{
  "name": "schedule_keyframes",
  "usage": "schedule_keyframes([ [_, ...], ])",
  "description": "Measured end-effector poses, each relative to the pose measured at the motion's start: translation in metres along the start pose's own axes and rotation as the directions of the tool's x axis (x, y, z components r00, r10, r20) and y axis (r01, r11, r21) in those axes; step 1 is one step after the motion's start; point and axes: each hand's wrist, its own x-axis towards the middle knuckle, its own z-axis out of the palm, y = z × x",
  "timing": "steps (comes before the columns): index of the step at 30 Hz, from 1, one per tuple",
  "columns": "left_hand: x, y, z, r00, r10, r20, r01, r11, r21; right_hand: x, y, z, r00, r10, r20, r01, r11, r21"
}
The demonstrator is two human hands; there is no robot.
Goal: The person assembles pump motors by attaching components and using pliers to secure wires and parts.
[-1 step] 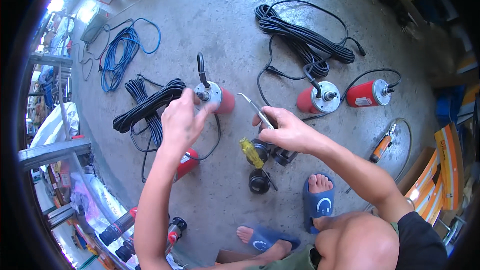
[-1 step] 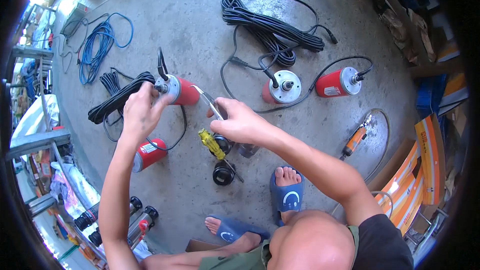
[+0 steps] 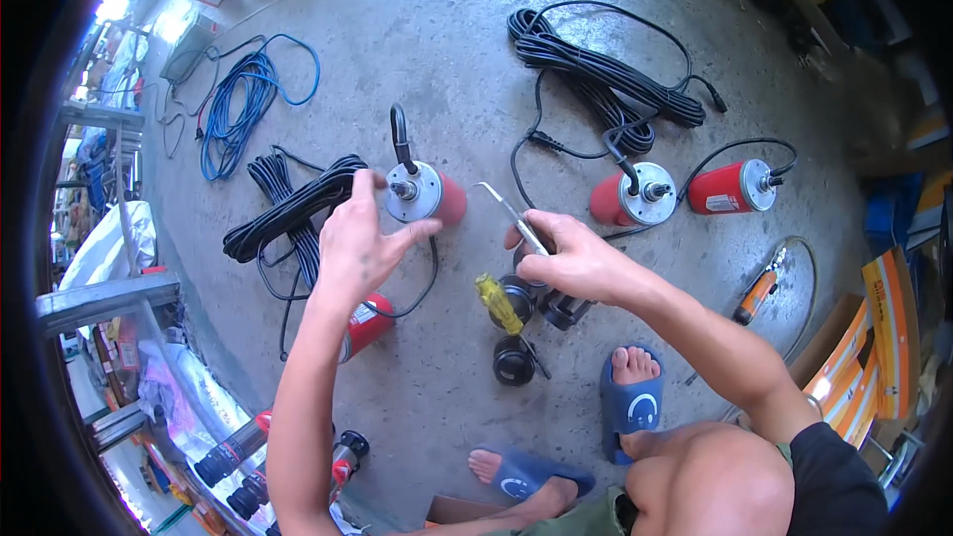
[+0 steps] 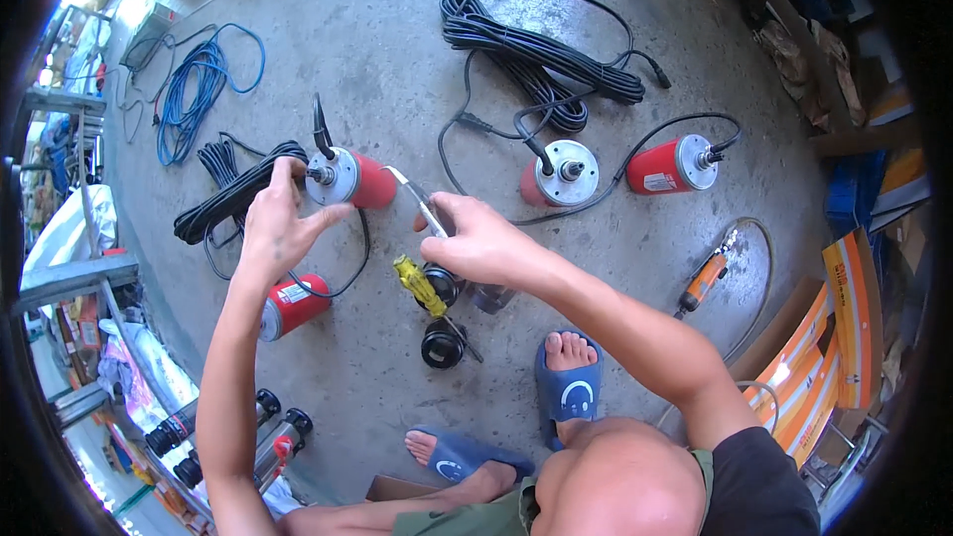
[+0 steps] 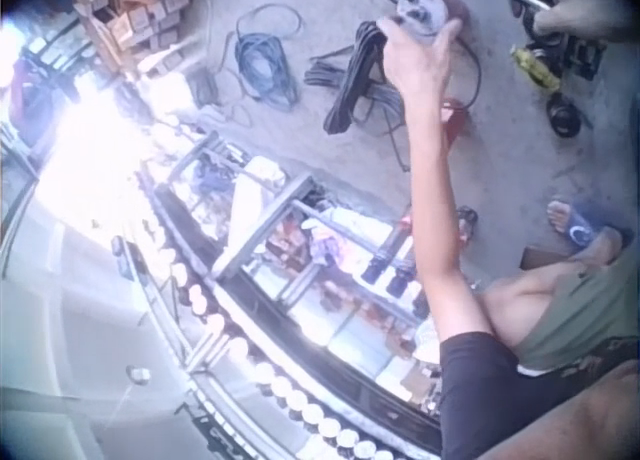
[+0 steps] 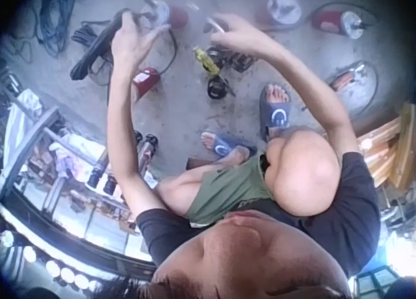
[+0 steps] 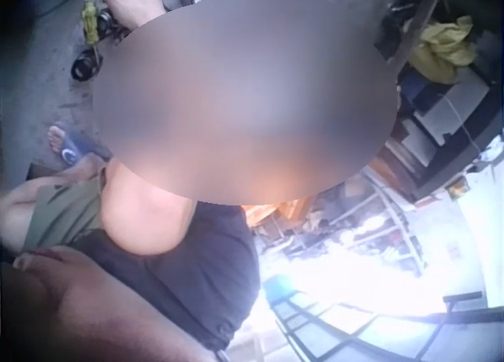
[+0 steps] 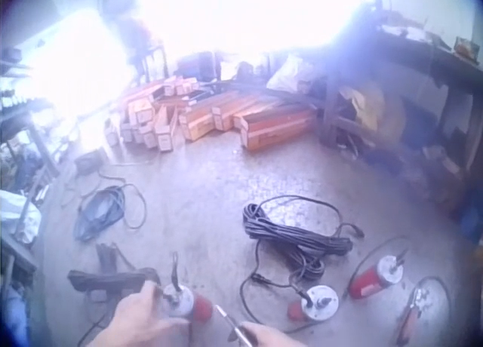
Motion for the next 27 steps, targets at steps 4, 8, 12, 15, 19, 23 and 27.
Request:
schedule_keyframes([
  [4, 0.006, -0.023, 0.019, 0.998, 0.051, 0.029, -0.043, 0.971, -0.235, -0.004, -0.004, 0.001, 0.998, -0.066, -0.022, 0.063, 0.990, -0.124],
  [8, 0.009, -0.005, 0.057, 0.953, -0.048, -0.300, -0.022, 0.973, -0.228, 0.003, -0.005, 0.014, 0.913, -0.376, -0.161, 0.170, 0.706, -0.687],
  [12, 0.001, 0.046, 0.082, 0.785, -0.495, -0.373, 0.418, 0.867, -0.271, 0.004, -0.021, 0.021, 0.882, -0.411, -0.230, 0.092, 0.629, -0.772],
  [15, -0.002, 0.062, 0.083, 0.708, -0.631, -0.316, 0.538, 0.773, -0.337, 0.004, -0.029, 0.024, 0.912, -0.354, -0.206, 0.044, 0.585, -0.810],
  [19, -0.013, 0.012, 0.072, 0.957, -0.223, -0.187, 0.129, 0.900, -0.417, 0.001, -0.027, 0.027, 0.914, -0.350, -0.203, 0.047, 0.591, -0.805],
  [23, -0.006, 0.009, 0.065, 0.947, -0.173, -0.271, 0.088, 0.951, -0.297, 0.004, -0.030, 0.042, 0.920, -0.338, -0.196, 0.037, 0.574, -0.818],
  [27, -0.013, 0.027, 0.075, 0.902, -0.333, -0.274, 0.235, 0.912, -0.336, 0.011, -0.034, 0.048, 0.909, -0.346, -0.230, -0.012, 0.531, -0.847],
])
